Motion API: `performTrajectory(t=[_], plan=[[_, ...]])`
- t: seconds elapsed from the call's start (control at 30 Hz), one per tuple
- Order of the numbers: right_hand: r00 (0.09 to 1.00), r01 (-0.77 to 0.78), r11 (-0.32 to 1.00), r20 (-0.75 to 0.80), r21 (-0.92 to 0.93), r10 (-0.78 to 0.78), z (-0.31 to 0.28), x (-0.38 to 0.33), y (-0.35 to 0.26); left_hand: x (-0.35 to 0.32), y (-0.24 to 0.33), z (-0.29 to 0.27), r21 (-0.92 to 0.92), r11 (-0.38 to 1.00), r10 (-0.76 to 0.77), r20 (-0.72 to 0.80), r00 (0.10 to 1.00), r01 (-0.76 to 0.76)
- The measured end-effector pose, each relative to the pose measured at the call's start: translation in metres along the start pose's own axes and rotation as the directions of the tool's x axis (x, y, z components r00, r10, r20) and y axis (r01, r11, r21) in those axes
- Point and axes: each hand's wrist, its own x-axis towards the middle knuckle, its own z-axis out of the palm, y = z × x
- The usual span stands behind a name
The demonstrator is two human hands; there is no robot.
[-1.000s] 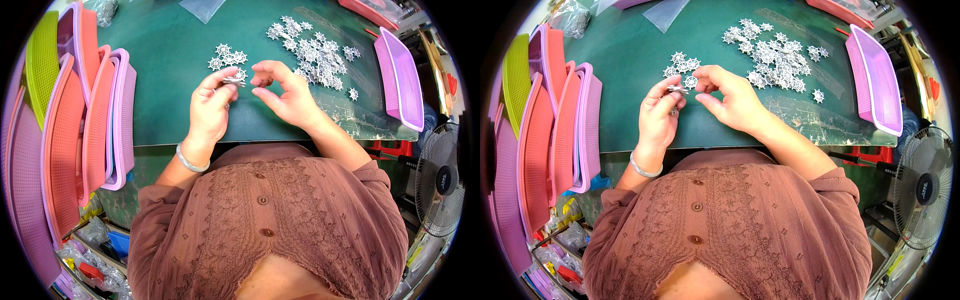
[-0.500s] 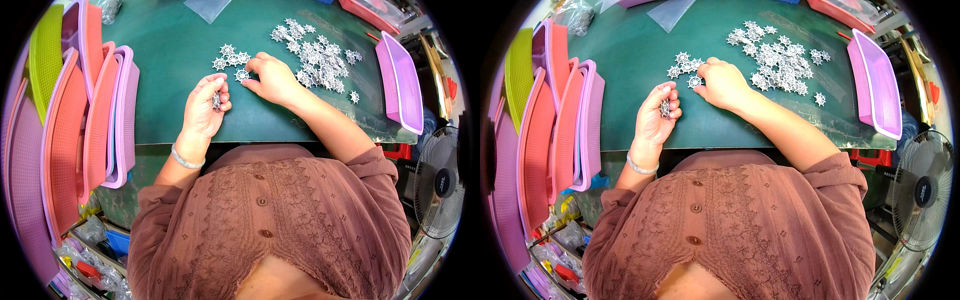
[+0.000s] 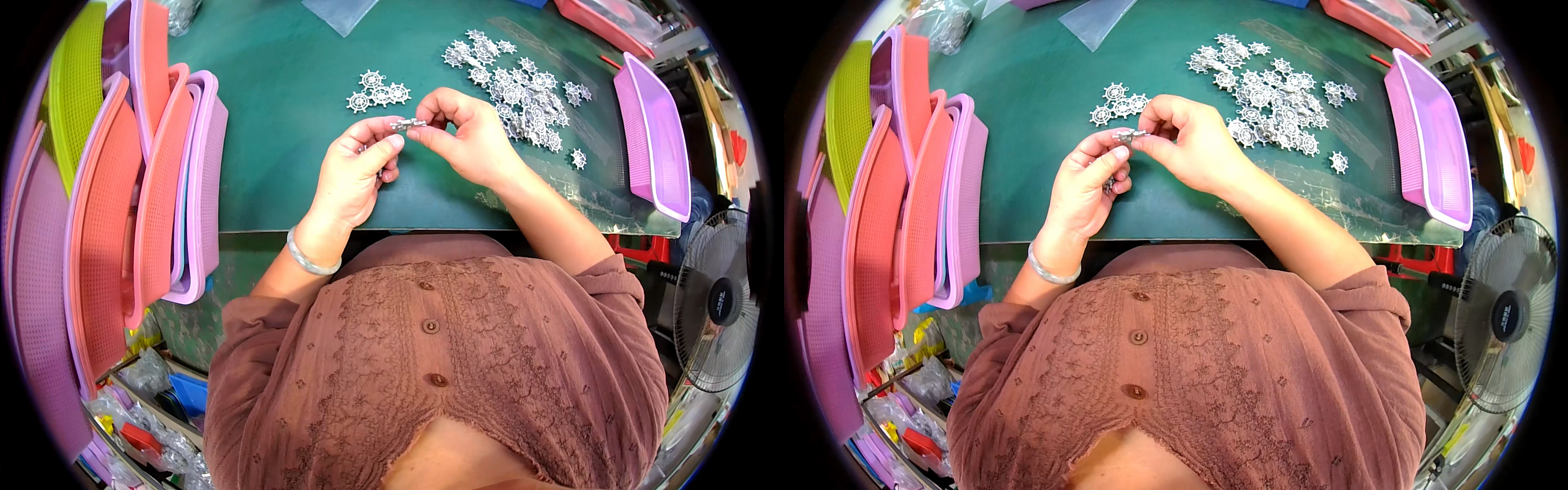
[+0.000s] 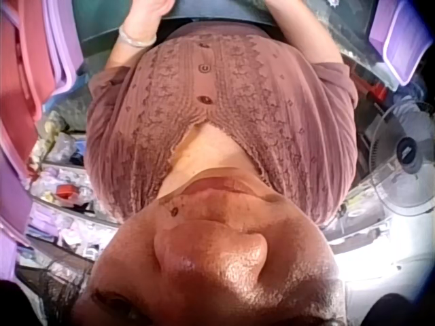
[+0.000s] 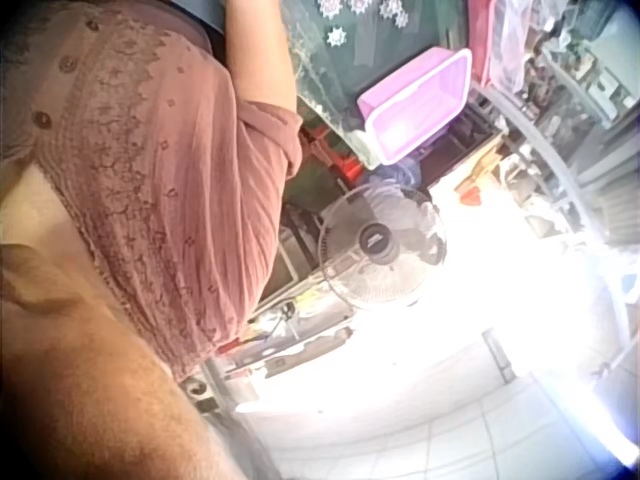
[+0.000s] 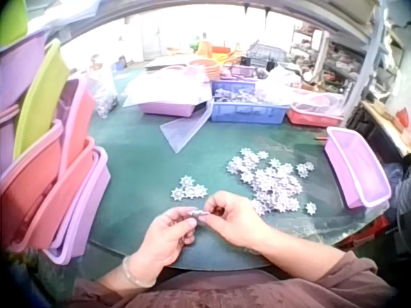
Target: The person picks up small silver ship-wheel-shaped metal pieces from a green table and links them together by hand. They repeatedly pick, connect, and place the pieces, gradually forming a small chain of linked parts.
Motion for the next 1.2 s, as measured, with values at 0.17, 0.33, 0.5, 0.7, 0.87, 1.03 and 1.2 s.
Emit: performTrajectory(t=[0.17,0.33,0.5,0.7,0.87,1.03,1.2], plan=[[1.000,0.003,0.998,0.002,0.063,-0.003,-0.001,-0.005,-0.001,0.000,0.001,0.010,0.081,0.991,0.106,0.001,0.994,-0.105],[0.991,0.130,0.990,-0.036,0.047,-0.129,-0.005,-0.009,0.001,-0.002,0.002,0.010,0.484,0.820,0.350,-0.003,0.937,-0.305],[0.991,0.135,0.991,0.010,-0.013,-0.135,-0.011,-0.013,-0.007,-0.002,0.003,0.013,0.675,0.494,0.588,0.206,0.782,-0.548],[0.996,-0.094,0.923,0.038,0.374,0.086,-0.009,-0.017,0.007,-0.004,0.000,0.017,0.625,0.566,0.566,0.179,0.805,-0.537],[0.985,-0.165,0.723,0.083,0.671,0.148,-0.009,-0.017,0.011,-0.005,0.000,0.016,0.494,0.782,0.390,0.089,0.917,-0.380],[0.992,-0.128,0.778,0.068,0.615,0.109,-0.008,-0.019,0.014,-0.009,0.009,0.021,0.098,0.991,0.087,0.084,0.993,-0.095],[0.996,0.070,0.915,0.015,0.397,-0.083,-0.007,-0.023,0.016,-0.006,0.003,0.021,0.025,0.992,0.120,0.069,0.990,-0.122]])
